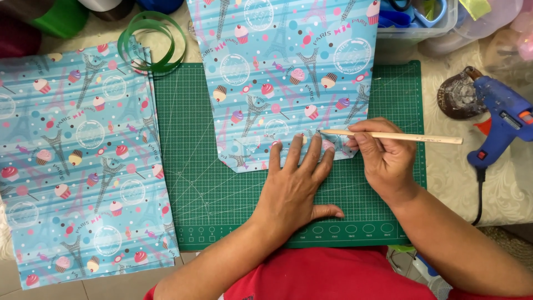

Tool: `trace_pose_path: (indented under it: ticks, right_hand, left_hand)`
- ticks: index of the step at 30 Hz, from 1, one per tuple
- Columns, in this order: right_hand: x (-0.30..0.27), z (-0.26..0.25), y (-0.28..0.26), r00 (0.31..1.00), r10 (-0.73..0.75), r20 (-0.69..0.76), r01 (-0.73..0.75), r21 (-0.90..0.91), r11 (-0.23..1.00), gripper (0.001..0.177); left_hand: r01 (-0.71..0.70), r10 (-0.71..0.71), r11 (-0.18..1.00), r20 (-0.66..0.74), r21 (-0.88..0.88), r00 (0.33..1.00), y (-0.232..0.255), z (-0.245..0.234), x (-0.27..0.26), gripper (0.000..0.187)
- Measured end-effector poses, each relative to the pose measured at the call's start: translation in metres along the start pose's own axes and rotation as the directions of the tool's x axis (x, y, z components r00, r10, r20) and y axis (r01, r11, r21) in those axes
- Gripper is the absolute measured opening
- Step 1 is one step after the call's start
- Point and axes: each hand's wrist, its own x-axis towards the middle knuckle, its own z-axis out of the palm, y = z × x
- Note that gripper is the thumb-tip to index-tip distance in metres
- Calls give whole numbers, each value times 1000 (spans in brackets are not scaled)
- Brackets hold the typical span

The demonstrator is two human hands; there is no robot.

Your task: Marking, folding, and gluing patterned paper to construct the base of a gift bag.

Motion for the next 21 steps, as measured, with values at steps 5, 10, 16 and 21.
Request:
trace_pose_path:
  ticks: [5,10,16,21]
  right_hand:
    - [0,0,1,1000,9,10,-9,1,1000,17]
    - [1,0,0,1000,-4,10,4,-5,1000,18]
    - [3,-6,-7,996,-69,61,74,-81,994,13]
    - [-1,-13,-14,988,-111,110,125,-136,983,13]
  left_hand:
    - [-2,2,1000,14,1,1000,0,0,0,121]
    - [-5,5,1000,19,0,1000,0,1,1,122]
    - [-2,2,1000,27,10,1000,0,-1,1,122]
    - [-13,13,999,6,-32,1000,0,-2,1,114]
